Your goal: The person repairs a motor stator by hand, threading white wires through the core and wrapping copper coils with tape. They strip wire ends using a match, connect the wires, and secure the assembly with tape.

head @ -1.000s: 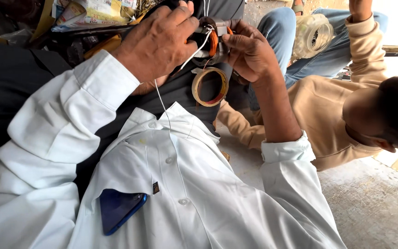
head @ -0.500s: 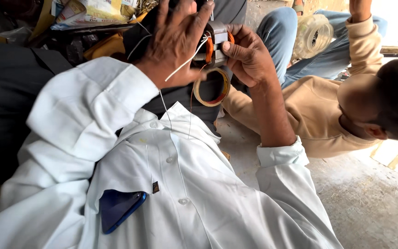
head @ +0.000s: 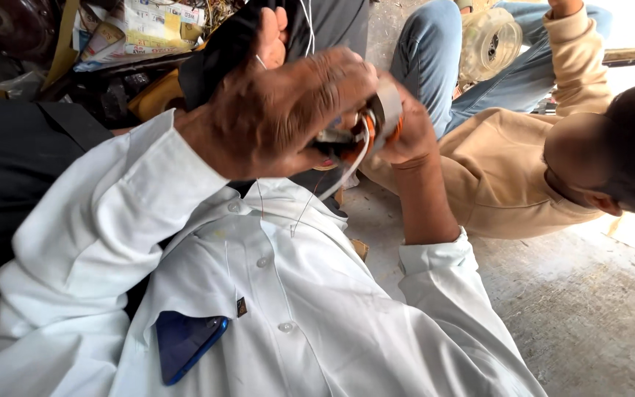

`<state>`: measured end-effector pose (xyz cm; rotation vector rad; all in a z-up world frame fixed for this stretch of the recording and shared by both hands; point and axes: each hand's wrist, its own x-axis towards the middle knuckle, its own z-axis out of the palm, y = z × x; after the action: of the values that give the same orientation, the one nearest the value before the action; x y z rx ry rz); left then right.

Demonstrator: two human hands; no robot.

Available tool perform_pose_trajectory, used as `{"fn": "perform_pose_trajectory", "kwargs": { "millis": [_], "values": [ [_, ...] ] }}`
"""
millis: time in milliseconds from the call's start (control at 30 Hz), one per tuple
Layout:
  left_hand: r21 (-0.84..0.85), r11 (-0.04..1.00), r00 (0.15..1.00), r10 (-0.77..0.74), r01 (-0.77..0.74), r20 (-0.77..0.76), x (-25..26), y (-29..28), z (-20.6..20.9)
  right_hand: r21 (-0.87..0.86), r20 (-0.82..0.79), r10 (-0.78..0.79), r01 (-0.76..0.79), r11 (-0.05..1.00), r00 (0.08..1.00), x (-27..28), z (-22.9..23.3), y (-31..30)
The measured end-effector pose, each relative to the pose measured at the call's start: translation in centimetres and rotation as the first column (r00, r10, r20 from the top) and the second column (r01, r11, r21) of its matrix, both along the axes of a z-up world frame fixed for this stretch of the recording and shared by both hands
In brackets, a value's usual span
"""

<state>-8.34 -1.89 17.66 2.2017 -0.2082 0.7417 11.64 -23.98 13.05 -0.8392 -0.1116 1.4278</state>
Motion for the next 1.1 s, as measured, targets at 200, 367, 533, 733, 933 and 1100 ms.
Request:
{"fn": "perform_pose_trajectory", "kwargs": {
  "millis": [200,367,533,733,933,1100],
  "values": [
    [0.099,0.994,0.997,-0.042,0.036,0.061,-1.3,0.0,0.8,0.258,-0.029,0.141,-0.128,0.958,0.99,-2.0,-0.2,-0.3],
    [-0.145,0.983,0.993,-0.114,0.112,-0.008,-3.7,1.2,2.9,0.172,-0.044,0.084,-0.075,0.982,0.995,-5.4,1.9,1.7],
    [-0.281,0.958,0.943,-0.044,-0.053,-0.33,-7.3,2.4,2.7,0.163,-0.054,0.111,-0.101,0.982,0.992,-6.4,1.4,2.3],
    [0.114,0.988,0.866,0.143,-0.1,-0.48,-7.3,1.9,4.8,0.212,-0.055,0.157,-0.142,0.967,0.986,-6.2,0.4,2.6],
    [0.044,0.953,0.954,0.297,-0.299,0.04,-8.6,-1.2,7.2,0.144,0.019,0.032,-0.034,0.989,0.999,-5.0,-1.2,0.8],
    [-0.342,0.88,0.846,0.117,-0.331,-0.52,-10.9,-6.2,0.5,0.092,0.166,-0.009,-0.007,0.996,0.986,-6.3,1.9,2.0]
  ]
}}
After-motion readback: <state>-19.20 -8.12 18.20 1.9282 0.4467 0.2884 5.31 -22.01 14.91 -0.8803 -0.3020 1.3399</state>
